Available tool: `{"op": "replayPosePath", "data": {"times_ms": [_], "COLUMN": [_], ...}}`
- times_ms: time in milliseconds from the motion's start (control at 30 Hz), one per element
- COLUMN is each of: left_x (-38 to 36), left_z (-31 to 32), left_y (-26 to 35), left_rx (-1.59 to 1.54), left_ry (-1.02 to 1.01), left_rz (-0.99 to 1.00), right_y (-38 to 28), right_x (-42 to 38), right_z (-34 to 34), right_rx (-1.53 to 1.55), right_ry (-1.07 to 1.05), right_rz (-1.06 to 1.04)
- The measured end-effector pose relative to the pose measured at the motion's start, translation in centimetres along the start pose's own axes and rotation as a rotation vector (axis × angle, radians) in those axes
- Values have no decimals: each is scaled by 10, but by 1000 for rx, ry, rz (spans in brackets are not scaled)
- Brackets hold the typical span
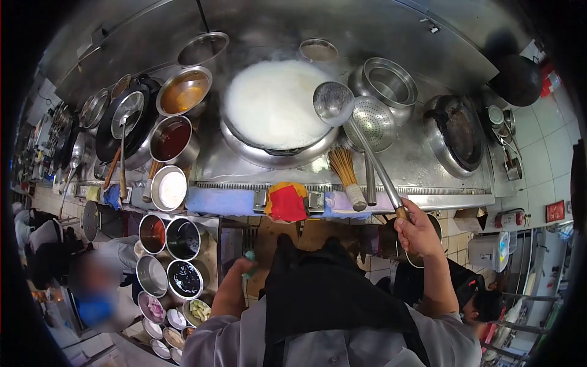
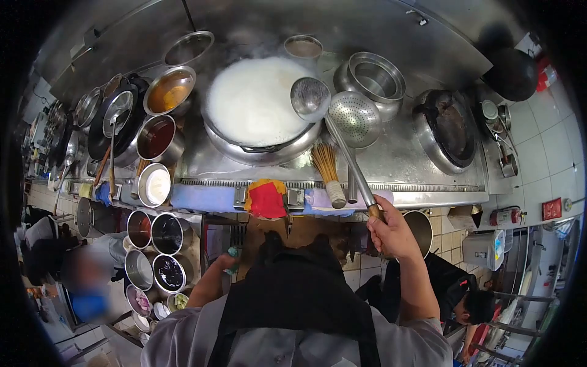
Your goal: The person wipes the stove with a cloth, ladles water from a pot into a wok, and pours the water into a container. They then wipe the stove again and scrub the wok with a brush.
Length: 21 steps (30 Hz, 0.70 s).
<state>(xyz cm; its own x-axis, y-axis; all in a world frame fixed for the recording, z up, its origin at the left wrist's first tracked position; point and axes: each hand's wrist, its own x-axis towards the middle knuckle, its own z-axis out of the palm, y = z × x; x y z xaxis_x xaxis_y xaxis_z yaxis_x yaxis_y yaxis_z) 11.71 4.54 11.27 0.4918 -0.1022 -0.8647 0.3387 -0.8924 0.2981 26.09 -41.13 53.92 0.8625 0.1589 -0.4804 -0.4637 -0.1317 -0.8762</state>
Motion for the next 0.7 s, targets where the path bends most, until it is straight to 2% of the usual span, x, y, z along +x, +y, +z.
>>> {"op": "replayPosePath", "data": {"times_ms": [67, 133, 200, 333, 400, 467, 533, 567, 600, 633, 667, 700], "left_x": [-13, -9, -9, 0, 1, -20, -45, -2, 34, 59, 48, 23], "left_z": [-7, -3, -6, -7, -12, -23, -38, -22, -1, 17, 8, 0], "left_y": [11, 9, 11, 5, 5, 15, 29, 10, -16, -52, -43, -28], "left_rx": [-58, -211, -225, -330, -332, -332, -512, -502, -303, -101, -89, -112], "left_ry": [8, 51, 49, 36, 16, -4, -70, -59, -50, -42, -35, -3], "left_rz": [-9, -138, -122, -126, -120, -114, -193, -186, 2, 185, 188, 72], "right_y": [-3, -7, -9, -14, -21, -25, -22, -23, -29, -37, -45, -50], "right_x": [0, 0, -1, -4, -1, 7, 30, 41, 52, 62, 75, 95], "right_z": [9, 20, 31, 54, 65, 77, 82, 88, 93, 97, 98, 96], "right_rx": [-32, -31, -42, 162, 417, 489, 892, 986, 988, 1122, 1258, 1315], "right_ry": [-8, -24, -43, -178, -291, -250, -566, -566, -568, -612, -657, -722], "right_rz": [1, 70, 82, 138, 236, 274, 422, 426, 408, 457, 507, 445]}}
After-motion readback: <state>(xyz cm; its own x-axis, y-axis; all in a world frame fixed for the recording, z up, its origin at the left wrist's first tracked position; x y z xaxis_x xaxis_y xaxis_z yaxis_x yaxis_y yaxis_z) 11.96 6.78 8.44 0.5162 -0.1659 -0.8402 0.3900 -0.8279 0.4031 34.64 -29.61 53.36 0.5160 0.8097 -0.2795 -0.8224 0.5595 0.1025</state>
